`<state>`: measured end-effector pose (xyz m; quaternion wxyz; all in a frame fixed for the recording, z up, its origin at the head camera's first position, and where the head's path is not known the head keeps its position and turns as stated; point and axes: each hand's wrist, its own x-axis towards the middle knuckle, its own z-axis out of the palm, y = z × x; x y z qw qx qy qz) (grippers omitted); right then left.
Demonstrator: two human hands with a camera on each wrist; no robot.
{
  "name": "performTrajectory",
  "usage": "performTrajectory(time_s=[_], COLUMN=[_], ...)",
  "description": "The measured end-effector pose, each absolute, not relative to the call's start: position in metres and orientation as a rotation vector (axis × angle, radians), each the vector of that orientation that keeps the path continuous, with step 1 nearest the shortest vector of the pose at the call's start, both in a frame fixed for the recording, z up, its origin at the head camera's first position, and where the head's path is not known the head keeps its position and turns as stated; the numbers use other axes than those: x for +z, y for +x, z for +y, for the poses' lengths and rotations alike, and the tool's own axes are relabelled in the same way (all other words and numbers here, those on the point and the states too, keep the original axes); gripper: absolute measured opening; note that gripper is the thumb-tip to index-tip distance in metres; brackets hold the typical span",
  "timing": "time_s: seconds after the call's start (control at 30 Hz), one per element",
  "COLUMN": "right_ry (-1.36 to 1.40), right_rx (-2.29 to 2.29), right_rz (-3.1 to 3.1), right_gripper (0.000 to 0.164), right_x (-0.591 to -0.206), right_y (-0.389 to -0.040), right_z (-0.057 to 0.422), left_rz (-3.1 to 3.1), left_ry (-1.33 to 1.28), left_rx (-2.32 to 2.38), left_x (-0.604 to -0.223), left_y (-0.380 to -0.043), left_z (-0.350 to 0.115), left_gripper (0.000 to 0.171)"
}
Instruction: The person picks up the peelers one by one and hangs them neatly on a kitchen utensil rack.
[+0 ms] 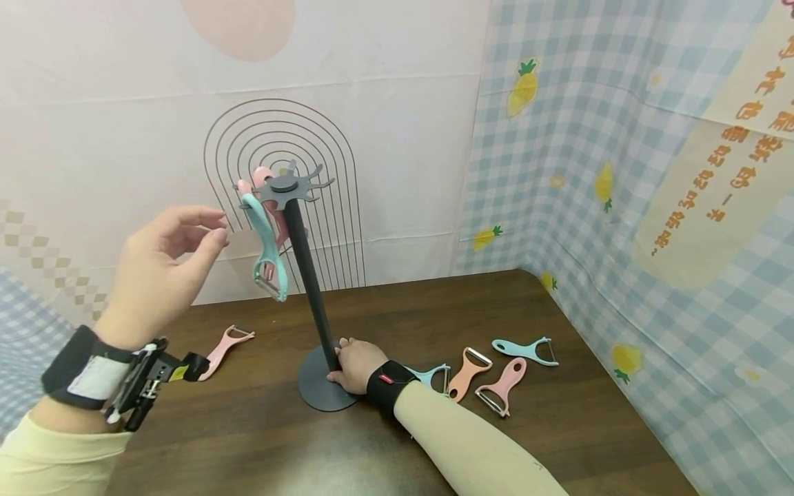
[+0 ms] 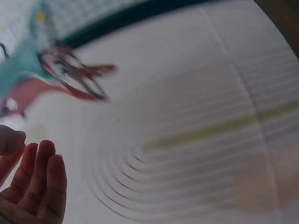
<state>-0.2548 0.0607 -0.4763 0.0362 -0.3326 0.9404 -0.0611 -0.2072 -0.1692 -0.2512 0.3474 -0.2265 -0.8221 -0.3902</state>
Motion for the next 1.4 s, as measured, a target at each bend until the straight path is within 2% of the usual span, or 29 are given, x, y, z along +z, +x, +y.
performTrajectory(time_s=[0.17,0.33,0.53,0.7,0.9,1.23,1.4], right_ry=[-1.025,-1.022,-1.021,-1.016,-1.017,-1.012,-1.015], right_rx=[-0.219,-0.221,-0.206,-0.203,-0.189,-0.185,-0.176], right_rz=[2.894,2.891,2.897,2.892,2.891,2.887,2.886], right_gripper=[0.048,0.049,0.049,0.050,0.050,0.050,0.050], right_x=[-0.474,-0.474,-0.477,-0.477,-0.477,-0.476,-0.475], right_y=[-0.253,-0.253,-0.255,-0.255,-0.254,-0.253,-0.253], right_z=[0.061,0.061,0.062,0.061,0.061,0.061,0.061], left_rz=[-2.305,-2.573,-2.829,-2.837,-2.910,-2.841,-2.853], left_ry=[-0.478,-0.431,-0.435,-0.410,-0.338,-0.392,-0.303], left_rx=[-0.909,-0.833,-0.671,-0.486,-0.381,-0.543,-0.708], left_x=[-0.289,-0.345,-0.414,-0.454,-0.474,-0.479,-0.483], left_y=[-0.226,-0.239,-0.241,-0.236,-0.228,-0.234,-0.236], left_z=[-0.196,-0.222,-0.242,-0.253,-0.261,-0.272,-0.283], left_gripper=[0.019,0.020,0.016,0.013,0.018,0.017,0.024])
